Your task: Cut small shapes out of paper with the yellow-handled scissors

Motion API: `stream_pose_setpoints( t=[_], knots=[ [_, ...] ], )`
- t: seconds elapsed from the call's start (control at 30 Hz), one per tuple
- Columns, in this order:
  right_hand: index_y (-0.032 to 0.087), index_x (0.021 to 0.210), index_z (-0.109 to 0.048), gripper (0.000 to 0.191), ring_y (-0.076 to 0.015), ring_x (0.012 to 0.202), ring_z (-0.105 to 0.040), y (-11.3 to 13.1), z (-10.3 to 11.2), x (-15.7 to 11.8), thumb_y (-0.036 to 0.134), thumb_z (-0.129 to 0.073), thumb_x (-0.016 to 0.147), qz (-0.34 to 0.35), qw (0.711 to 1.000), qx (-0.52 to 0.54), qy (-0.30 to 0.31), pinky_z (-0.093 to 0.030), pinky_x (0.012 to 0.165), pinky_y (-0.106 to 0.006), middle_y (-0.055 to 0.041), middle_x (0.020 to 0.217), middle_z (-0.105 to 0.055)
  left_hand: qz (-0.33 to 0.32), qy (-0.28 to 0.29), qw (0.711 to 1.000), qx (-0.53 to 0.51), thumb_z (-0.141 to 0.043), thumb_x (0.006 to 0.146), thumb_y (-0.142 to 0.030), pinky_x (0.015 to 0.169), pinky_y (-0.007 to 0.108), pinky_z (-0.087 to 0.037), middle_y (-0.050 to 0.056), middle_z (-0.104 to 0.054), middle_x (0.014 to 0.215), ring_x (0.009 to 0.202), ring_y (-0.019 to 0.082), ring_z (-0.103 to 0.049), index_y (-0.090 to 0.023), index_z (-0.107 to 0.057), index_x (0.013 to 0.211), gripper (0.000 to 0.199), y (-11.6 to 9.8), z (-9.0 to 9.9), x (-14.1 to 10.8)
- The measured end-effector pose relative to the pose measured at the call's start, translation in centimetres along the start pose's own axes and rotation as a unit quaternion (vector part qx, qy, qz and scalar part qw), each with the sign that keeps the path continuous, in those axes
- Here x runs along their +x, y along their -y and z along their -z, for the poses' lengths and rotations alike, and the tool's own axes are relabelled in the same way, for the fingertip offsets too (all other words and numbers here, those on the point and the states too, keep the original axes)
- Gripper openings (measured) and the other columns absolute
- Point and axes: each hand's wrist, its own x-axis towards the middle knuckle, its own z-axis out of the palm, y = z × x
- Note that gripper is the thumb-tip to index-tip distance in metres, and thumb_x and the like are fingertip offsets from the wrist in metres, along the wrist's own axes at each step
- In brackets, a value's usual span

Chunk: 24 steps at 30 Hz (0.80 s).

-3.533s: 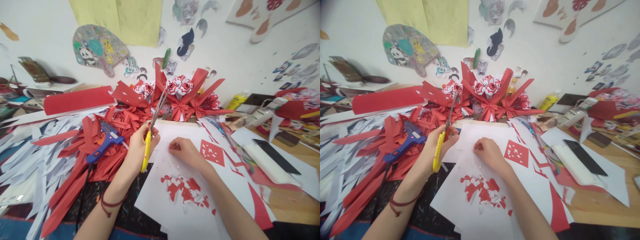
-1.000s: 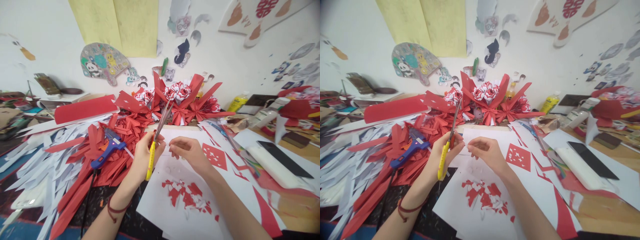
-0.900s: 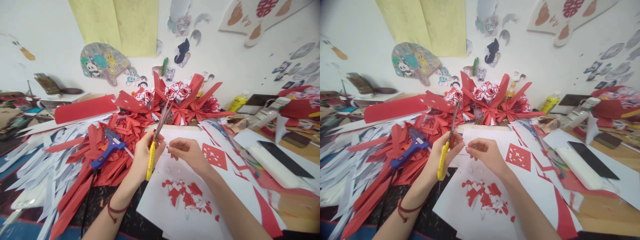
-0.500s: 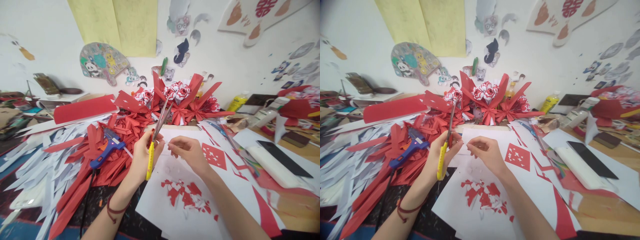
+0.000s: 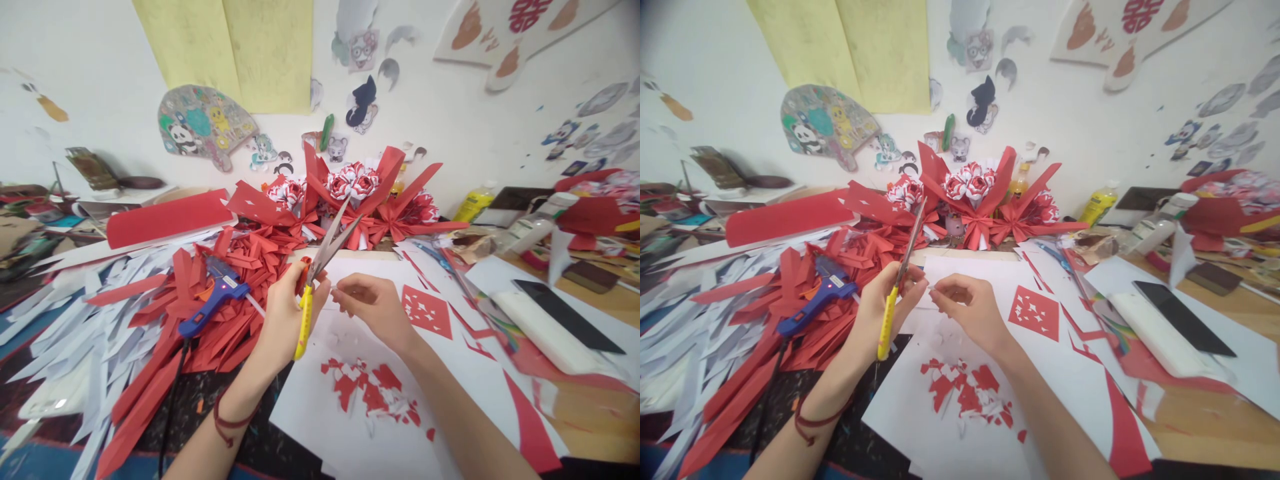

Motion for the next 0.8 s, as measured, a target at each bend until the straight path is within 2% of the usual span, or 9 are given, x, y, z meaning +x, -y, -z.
stream_pose_setpoints(
  t=[0.17,0.5,0.8],
  knots=[
    [0.018,0.078,-0.066,0.016,-0.0097,0.061,-0.056,0.05,-0.12,-0.09,0.033,-0.068,0.077,0.007,1.000,-0.022,0.004,-0.047,0.057,-0.023,-0.0004,0.072,-0.063,-0.004,0.029,0.999,0.012,-0.063,0.078,-0.033,0.060,0.021,-0.037,-0.004,-0.051,0.069,0.063,0.009,-0.045,-0.020,-0.056,0.090,0.019,0.09,0.04,-0.03],
    [0.018,0.079,-0.065,0.018,-0.0106,0.061,-0.056,-0.08,-0.35,-0.13,0.035,-0.068,0.076,0.019,0.999,-0.024,-0.018,-0.047,0.056,-0.024,-0.0003,0.072,-0.063,0.044,0.001,0.998,-0.033,-0.062,0.077,-0.028,0.058,0.021,-0.037,-0.005,-0.048,0.066,0.059,0.008,-0.045,-0.018,-0.056,0.088,0.016,0.21,0.24,0.27],
    [0.018,0.079,-0.064,0.021,-0.0109,0.057,-0.056,0.35,-0.23,-0.16,0.038,-0.068,0.076,0.010,1.000,-0.005,-0.019,-0.049,0.054,-0.025,-0.0005,0.069,-0.062,0.056,0.007,0.997,-0.059,-0.063,0.076,-0.030,0.055,0.021,-0.038,-0.003,-0.051,0.067,0.058,0.009,-0.046,-0.018,-0.056,0.087,0.018,-0.14,0.24,0.27]
  ],
)
